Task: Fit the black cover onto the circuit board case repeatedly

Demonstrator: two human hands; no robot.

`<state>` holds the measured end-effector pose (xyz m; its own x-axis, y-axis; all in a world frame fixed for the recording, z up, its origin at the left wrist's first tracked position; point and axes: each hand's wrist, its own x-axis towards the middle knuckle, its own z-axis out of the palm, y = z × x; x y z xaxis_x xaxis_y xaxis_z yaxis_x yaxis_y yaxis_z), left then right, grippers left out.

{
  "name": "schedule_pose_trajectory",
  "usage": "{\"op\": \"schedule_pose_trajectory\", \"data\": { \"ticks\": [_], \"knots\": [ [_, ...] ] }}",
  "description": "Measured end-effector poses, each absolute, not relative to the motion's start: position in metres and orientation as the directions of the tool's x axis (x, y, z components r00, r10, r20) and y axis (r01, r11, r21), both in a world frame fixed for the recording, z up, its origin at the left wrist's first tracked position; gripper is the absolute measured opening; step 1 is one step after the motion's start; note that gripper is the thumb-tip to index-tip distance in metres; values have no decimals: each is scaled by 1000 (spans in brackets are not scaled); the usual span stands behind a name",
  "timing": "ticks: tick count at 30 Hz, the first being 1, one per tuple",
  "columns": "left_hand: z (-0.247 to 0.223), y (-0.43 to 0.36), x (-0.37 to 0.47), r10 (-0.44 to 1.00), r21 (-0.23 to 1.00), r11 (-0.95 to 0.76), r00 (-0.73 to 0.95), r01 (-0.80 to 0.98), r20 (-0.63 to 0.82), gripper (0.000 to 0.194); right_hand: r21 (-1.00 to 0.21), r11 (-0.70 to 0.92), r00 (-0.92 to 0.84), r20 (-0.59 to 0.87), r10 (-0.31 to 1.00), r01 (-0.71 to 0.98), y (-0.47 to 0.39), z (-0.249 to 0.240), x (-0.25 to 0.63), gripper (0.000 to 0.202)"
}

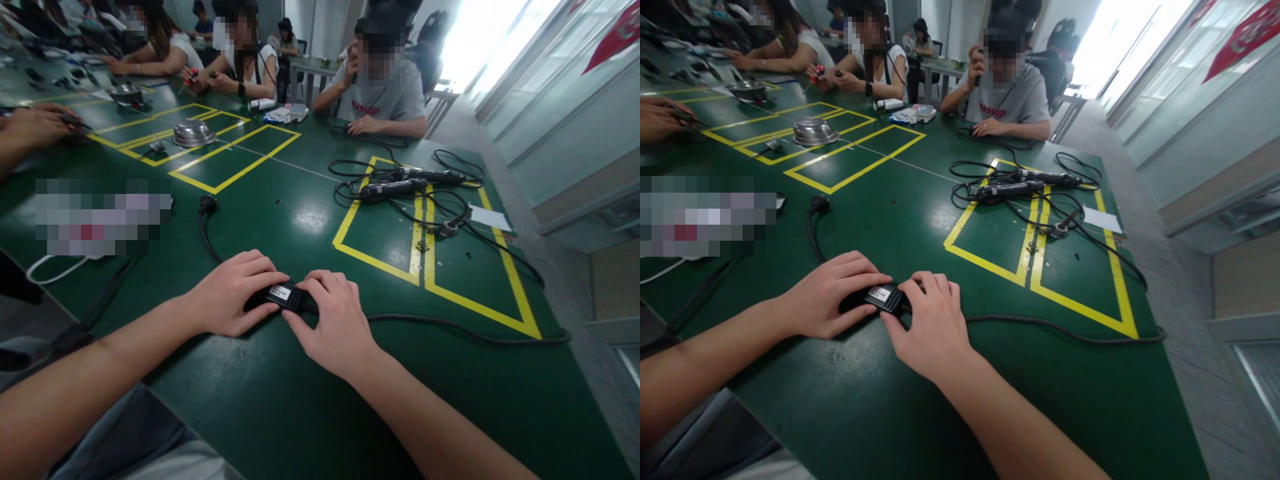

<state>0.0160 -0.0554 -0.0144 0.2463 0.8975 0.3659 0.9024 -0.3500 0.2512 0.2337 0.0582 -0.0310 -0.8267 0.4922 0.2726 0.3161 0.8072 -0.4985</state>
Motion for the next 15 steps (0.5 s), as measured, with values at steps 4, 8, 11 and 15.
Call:
{"op": "schedule_pose_trajectory", "data": {
  "ticks": [4,8,11,15],
  "knots": [
    [-13,-55,17,910,265,-328,227,907,347,37,-468,820,-823,285,492,328,57,-32,233,26],
    [-13,-53,18,919,266,-323,233,908,318,38,-440,840,-833,294,470,318,57,-34,233,29],
    [-13,-52,19,917,268,-333,243,904,317,36,-434,845,-834,301,462,312,57,-35,233,29],
    [-12,-51,19,920,276,-334,247,901,306,33,-423,851,-837,302,456,311,57,-35,233,29]
  ]
}}
